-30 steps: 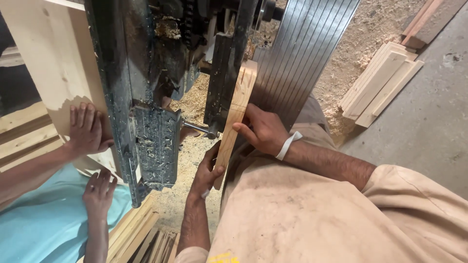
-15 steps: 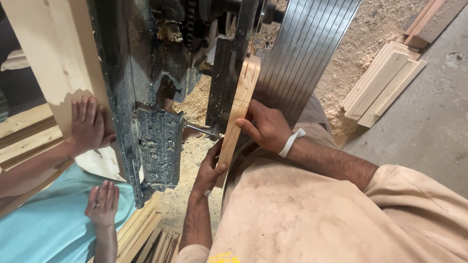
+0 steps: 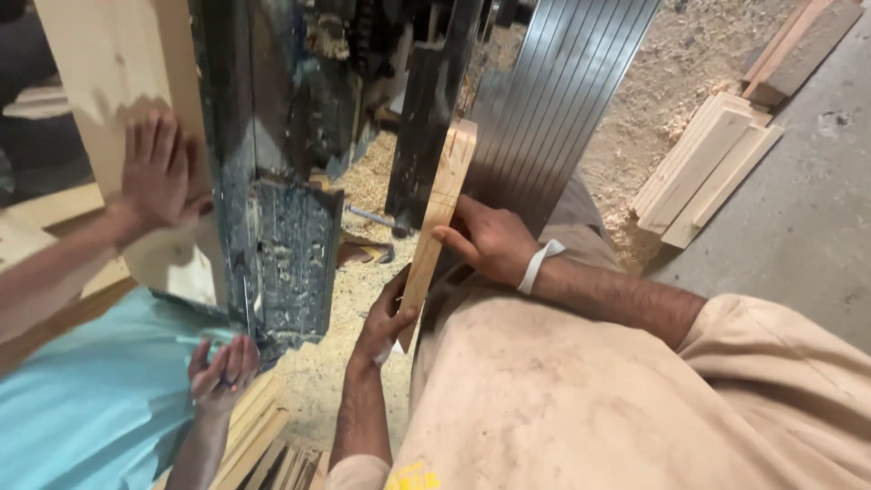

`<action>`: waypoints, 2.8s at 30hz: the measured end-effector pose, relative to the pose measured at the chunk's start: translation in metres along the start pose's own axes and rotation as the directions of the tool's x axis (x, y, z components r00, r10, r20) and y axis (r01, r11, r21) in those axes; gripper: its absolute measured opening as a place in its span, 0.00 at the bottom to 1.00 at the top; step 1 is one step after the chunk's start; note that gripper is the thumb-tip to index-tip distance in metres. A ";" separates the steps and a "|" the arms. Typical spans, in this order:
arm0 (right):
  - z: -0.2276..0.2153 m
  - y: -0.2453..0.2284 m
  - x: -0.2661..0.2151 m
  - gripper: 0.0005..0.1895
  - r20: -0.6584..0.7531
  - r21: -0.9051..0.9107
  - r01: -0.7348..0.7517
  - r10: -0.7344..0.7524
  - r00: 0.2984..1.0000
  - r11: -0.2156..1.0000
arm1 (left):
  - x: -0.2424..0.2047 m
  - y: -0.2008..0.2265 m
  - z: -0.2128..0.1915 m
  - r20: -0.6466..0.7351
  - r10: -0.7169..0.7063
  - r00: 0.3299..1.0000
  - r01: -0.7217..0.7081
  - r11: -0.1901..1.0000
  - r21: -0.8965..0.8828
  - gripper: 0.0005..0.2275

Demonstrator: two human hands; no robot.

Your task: The person uses a bandsaw to cut notches into wooden planks, then inspects the fit by joining two pieces together. The person repeats this process with additional planks, checking alignment after each cut.

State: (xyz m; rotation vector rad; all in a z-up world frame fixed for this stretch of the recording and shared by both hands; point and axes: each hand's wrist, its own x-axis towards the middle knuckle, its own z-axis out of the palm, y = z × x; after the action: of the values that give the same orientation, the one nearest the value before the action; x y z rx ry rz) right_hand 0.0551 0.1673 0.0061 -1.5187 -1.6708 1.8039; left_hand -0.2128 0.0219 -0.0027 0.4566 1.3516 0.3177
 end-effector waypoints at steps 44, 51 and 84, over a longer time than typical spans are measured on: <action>0.045 0.068 0.009 0.37 0.565 0.770 -0.635 -0.404 0.720 -0.055 | -0.089 0.295 0.104 0.379 0.754 0.536 -0.838 0.527 0.138 0.20; 0.025 0.049 0.020 0.43 0.661 0.743 -0.667 -0.099 0.744 -0.050 | -0.067 0.343 0.103 0.517 0.615 0.596 -0.770 0.619 0.151 0.23; 0.009 0.030 0.032 0.44 0.636 0.770 -0.636 -0.014 0.771 -0.058 | -0.051 0.376 0.118 0.486 0.571 0.662 -0.715 0.676 0.180 0.23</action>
State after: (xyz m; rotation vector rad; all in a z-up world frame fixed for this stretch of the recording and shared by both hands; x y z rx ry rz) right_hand 0.0482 0.1770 -0.0373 -0.6924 0.4345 2.7136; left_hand -0.0915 0.3095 0.2431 1.2743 0.7905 0.5448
